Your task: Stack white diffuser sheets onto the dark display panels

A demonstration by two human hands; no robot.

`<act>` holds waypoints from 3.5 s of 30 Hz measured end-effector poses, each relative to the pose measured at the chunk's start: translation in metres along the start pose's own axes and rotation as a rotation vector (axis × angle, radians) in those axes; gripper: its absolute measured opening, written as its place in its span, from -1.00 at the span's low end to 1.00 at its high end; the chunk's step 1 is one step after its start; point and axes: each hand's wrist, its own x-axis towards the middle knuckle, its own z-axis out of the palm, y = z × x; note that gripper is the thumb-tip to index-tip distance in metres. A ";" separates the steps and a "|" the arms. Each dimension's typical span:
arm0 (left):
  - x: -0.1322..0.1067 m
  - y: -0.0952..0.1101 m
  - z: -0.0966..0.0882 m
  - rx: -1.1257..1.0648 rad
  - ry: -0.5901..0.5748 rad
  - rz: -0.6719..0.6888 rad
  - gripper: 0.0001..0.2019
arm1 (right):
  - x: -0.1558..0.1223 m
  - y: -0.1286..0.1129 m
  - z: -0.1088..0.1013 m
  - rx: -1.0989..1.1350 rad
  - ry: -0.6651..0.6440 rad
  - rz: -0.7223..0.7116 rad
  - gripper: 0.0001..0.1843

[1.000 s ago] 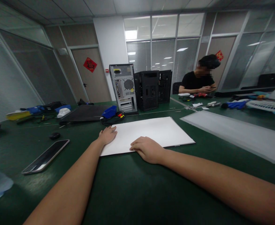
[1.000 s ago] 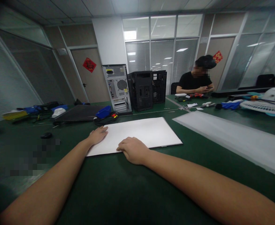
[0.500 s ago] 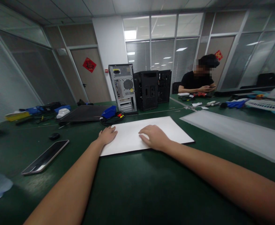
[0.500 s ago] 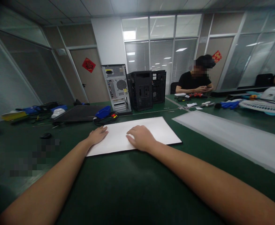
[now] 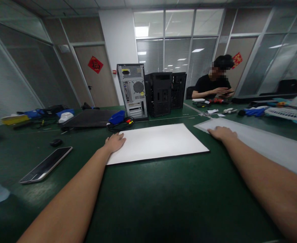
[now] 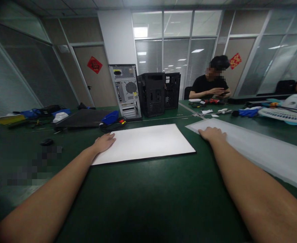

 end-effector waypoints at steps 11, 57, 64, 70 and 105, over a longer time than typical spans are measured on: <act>-0.001 0.001 -0.001 0.008 0.005 -0.012 -0.36 | -0.004 -0.020 -0.004 -0.064 -0.066 0.061 -0.14; 0.004 -0.008 0.005 -0.022 0.005 0.009 -0.23 | -0.251 -0.205 -0.040 0.369 -0.248 -1.557 -0.35; 0.007 -0.011 0.010 -0.006 0.010 -0.019 -0.39 | -0.250 -0.207 -0.034 0.356 -0.152 -1.530 -0.43; 0.005 -0.011 0.009 -0.011 0.011 -0.007 -0.42 | -0.249 -0.209 -0.034 0.316 -0.137 -1.527 -0.59; 0.002 -0.009 0.006 0.008 0.042 -0.018 -0.44 | -0.250 -0.209 -0.037 0.254 -0.162 -1.535 -0.53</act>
